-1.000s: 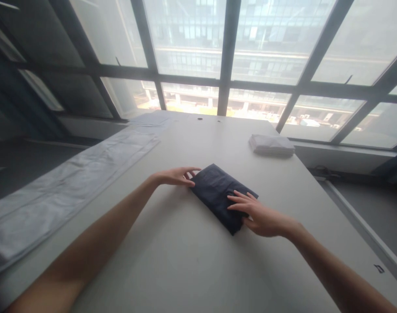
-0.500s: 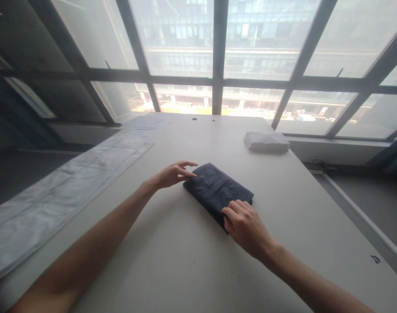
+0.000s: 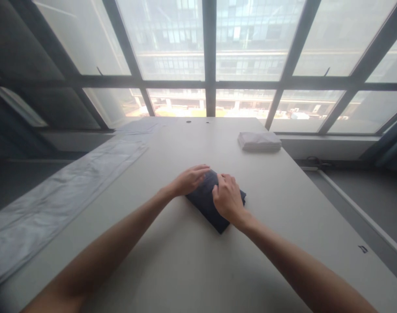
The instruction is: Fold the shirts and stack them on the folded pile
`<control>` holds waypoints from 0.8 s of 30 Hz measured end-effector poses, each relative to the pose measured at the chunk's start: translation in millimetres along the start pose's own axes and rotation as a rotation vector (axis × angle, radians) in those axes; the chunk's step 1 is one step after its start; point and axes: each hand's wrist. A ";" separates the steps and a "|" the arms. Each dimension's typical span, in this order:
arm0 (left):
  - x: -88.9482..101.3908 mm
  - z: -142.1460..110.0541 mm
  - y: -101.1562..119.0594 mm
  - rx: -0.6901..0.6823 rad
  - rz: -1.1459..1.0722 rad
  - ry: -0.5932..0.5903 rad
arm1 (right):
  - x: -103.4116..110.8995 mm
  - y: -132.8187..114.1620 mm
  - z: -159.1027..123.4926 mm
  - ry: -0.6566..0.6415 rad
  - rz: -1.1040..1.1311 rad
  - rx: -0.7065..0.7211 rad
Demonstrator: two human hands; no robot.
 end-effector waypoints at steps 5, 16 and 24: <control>-45.0 19.6 -3.4 -0.028 0.186 -0.237 | -37.2 -5.4 -7.4 -0.123 -0.203 -0.078; -34.8 15.5 -22.4 0.180 0.123 -0.328 | -26.5 45.8 -34.7 -0.161 -0.182 -0.254; -3.7 7.0 -56.0 0.478 -0.046 -0.172 | -1.7 71.4 -48.2 0.012 0.187 -0.223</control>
Point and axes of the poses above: each hand's wrist, its own z-axis towards the middle knuckle, its own x-axis out of the back of the hand, y = z × x, and after that the axes turned 10 degrees about -x, right-handed
